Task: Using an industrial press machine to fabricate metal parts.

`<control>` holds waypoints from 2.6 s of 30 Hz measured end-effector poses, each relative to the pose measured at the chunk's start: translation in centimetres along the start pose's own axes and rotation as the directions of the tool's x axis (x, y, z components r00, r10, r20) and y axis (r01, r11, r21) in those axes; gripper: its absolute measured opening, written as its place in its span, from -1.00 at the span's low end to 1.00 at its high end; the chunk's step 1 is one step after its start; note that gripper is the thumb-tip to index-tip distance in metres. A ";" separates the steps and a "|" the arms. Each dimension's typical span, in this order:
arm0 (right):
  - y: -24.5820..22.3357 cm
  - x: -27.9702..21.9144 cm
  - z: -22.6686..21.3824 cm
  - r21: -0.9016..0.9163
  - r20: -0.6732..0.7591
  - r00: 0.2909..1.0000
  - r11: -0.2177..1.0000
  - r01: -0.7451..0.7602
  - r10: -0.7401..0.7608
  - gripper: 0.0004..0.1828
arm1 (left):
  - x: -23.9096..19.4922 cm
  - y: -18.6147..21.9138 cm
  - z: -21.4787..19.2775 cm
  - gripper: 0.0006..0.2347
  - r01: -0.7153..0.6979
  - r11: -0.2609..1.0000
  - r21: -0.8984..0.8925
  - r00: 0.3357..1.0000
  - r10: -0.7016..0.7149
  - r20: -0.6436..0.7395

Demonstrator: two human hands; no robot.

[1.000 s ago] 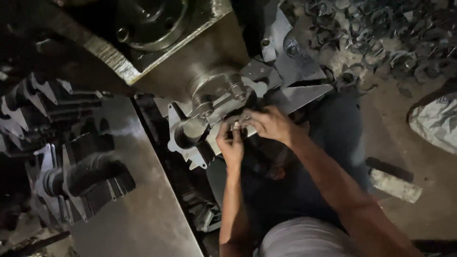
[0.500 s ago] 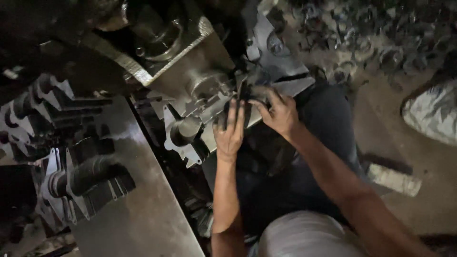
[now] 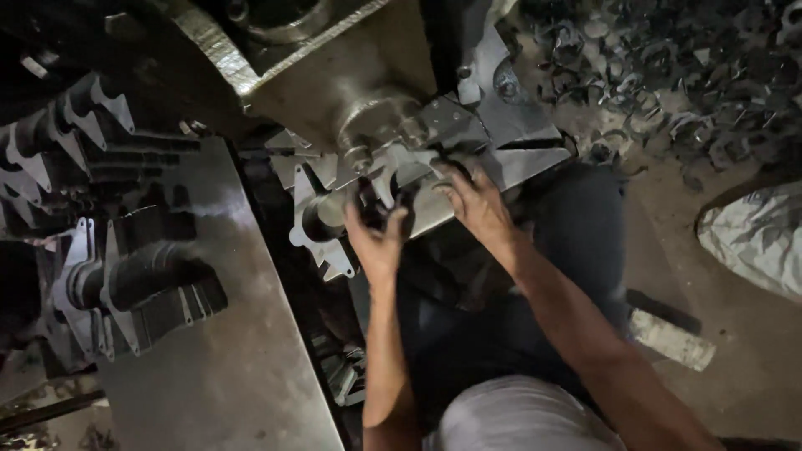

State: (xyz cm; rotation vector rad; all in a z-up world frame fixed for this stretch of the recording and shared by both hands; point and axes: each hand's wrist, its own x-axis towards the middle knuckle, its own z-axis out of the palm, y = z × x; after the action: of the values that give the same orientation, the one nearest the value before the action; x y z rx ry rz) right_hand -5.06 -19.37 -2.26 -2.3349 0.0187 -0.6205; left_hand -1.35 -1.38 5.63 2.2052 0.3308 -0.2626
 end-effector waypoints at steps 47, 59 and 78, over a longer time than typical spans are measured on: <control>7.9 -0.4 -4.7 -0.335 -0.200 0.965 0.914 -0.230 0.170 -0.61 | 0.9 -5.8 -6.6 -0.60 -0.488 0.863 -0.128 0.830 0.414 -0.374; -5.7 1.5 1.2 0.235 0.660 0.420 0.359 -0.903 0.623 -0.62 | 4.0 -7.0 4.5 -0.72 -0.167 0.690 -0.704 0.986 0.110 -0.127; 0.3 -1.7 -1.9 0.629 0.675 0.653 0.195 -0.753 0.344 -0.36 | -3.2 -4.9 5.8 -0.81 -0.692 0.604 -0.395 0.717 0.512 -0.472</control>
State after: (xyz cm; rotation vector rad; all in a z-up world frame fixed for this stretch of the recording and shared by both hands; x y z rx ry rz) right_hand -7.40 -20.49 -1.93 -1.1408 0.3031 0.2670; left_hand -6.34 -3.59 -0.51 1.6332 -0.1971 0.5277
